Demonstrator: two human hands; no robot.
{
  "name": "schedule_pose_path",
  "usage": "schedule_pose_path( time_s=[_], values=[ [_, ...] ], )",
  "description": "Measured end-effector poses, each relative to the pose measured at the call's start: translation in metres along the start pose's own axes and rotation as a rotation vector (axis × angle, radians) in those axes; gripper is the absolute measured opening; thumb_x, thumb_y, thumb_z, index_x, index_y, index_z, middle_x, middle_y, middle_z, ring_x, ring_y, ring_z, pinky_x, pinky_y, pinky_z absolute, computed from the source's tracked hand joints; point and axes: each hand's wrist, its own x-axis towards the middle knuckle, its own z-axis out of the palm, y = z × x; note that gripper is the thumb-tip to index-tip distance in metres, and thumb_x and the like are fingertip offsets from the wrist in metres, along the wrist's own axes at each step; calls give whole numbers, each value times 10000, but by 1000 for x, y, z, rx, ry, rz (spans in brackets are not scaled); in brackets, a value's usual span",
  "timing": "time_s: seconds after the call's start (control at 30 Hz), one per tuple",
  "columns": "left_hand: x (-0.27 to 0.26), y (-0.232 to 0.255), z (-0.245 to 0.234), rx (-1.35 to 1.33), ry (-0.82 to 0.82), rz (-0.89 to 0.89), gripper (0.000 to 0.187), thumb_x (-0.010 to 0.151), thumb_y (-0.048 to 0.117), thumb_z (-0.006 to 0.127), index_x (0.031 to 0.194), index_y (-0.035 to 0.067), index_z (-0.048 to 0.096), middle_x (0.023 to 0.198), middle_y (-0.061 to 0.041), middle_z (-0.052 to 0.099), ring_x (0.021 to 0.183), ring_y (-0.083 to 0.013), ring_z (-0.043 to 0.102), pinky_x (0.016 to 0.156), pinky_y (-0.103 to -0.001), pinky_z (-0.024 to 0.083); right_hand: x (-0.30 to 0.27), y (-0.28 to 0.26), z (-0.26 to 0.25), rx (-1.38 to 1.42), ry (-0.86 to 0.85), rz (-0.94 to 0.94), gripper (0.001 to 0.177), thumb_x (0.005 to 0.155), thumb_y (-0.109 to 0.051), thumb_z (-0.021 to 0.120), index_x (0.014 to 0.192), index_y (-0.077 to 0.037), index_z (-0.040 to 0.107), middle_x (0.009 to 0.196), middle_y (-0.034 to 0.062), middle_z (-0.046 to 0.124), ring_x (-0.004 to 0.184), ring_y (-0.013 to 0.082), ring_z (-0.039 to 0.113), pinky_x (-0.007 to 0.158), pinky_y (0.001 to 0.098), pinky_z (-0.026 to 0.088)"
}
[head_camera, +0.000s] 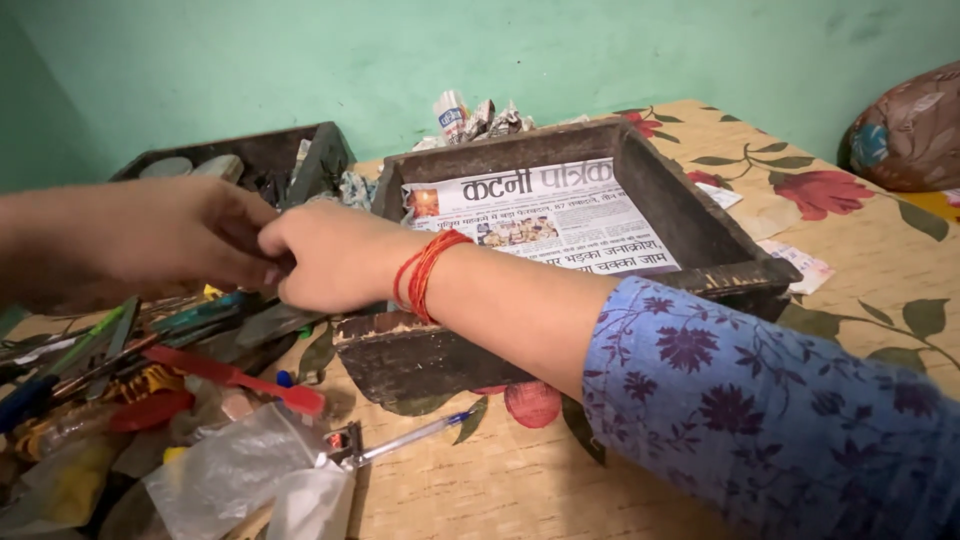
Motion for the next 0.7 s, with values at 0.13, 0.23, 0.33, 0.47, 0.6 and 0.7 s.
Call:
schedule_pose_path(
  time_s=[0.13, 0.23, 0.33, 0.47, 0.6, 0.7],
  values=[
    [-6, 8, -7, 47, 26, -15, 261, 932, 143, 720, 1150, -1, 710, 920, -142, 728, 740, -184, 528, 641, -404, 491, -2, 0, -4, 55, 150, -62, 154, 761, -185, 672, 844, -65, 721, 828, 190, 726, 853, 374, 706, 744, 449, 547],
    [-14, 20, -7, 89, 45, -25, 265, 924, 214, 719, 1112, 30, 744, 871, -95, 750, 705, -174, 567, 649, -378, 517, -1, 0, -5, 77, 193, -86, 131, 764, -157, 667, 819, -47, 712, 778, 205, 697, 777, 379, 697, 685, 451, 541],
    [-20, 26, -5, 100, 100, -63, 293, 925, 159, 710, 1183, 19, 716, 928, -94, 745, 721, -173, 634, 665, -351, 529, -2, -1, -6, 65, 226, -96, 116, 750, -139, 666, 783, -34, 703, 747, 206, 684, 733, 373, 689, 657, 446, 534],
    [-10, 15, -7, 113, 56, -82, 280, 943, 169, 695, 1182, 29, 737, 911, -113, 735, 712, -188, 604, 654, -361, 513, -4, -4, -9, 66, 228, -97, 108, 722, -125, 665, 770, -38, 706, 736, 202, 685, 731, 372, 688, 659, 441, 536],
    [-4, 4, -2, -6, 28, -30, 292, 934, 172, 708, 1182, 19, 726, 952, -108, 749, 740, -183, 590, 658, -371, 500, -4, -4, -9, 46, 188, -77, 119, 709, -114, 658, 783, -45, 721, 747, 205, 692, 750, 373, 696, 678, 445, 545],
    [3, -5, 4, -92, 25, -42, 311, 928, 162, 701, 1207, 25, 700, 1015, -94, 748, 829, -176, 664, 746, -353, 515, -3, -3, -6, 49, 146, -61, 139, 705, -122, 660, 804, -66, 740, 773, 191, 714, 779, 357, 714, 695, 439, 556]
  ],
)
